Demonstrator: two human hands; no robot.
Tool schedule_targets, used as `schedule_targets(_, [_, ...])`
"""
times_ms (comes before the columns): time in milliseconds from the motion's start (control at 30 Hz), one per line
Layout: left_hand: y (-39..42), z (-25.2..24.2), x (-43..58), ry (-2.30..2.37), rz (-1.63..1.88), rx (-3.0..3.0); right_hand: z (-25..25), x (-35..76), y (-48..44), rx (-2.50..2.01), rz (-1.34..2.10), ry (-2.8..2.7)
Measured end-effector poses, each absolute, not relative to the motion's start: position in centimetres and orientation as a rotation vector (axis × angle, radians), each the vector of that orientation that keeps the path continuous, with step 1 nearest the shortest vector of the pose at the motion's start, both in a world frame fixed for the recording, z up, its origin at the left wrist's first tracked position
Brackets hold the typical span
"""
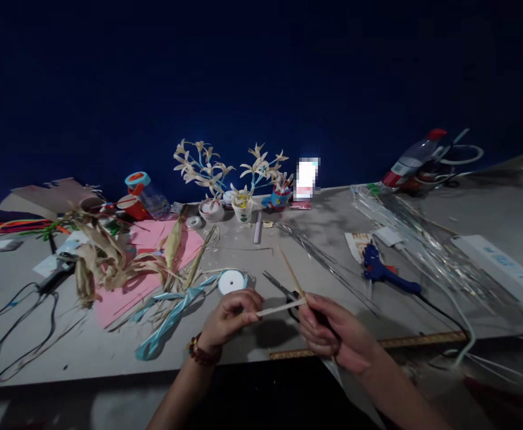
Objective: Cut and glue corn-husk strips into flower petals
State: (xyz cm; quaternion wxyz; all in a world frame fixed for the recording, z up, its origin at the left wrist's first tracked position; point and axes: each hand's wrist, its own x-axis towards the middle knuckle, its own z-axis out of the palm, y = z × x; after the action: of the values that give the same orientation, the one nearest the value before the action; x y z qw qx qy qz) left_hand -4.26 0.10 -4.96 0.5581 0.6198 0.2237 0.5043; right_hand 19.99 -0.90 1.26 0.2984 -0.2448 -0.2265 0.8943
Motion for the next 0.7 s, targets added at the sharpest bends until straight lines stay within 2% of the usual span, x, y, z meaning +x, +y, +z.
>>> schedule_targets(100, [-0.1, -5.4, -4.2, 0.571, 1.185, 1.406, 1.0, 20.0, -0.9, -0.670, 2.365, -0.630])
schedule_targets(267, [-0.9, -5.4, -3.1, 0.711, 1.195, 1.214, 0.9, 18.5, -2.1, -1.159, 1.687, -1.171])
schedule_targets(367, [-1.3, -4.6, -2.6, 0.811, 1.184, 1.188, 0.7, 17.3, -2.6, -1.180, 1.464, -1.623])
schedule_targets(500, [-1.4, -3.1, -2.3, 0.851, 1.175, 1.331, 0.4, 16.6, -2.4, -1.159, 1.302, -1.843])
schedule_targets(700, [-1.5, -2.1, -2.4, 0.852, 1.147, 1.465, 0.3, 16.8, -2.0, -1.165, 1.286, -1.853])
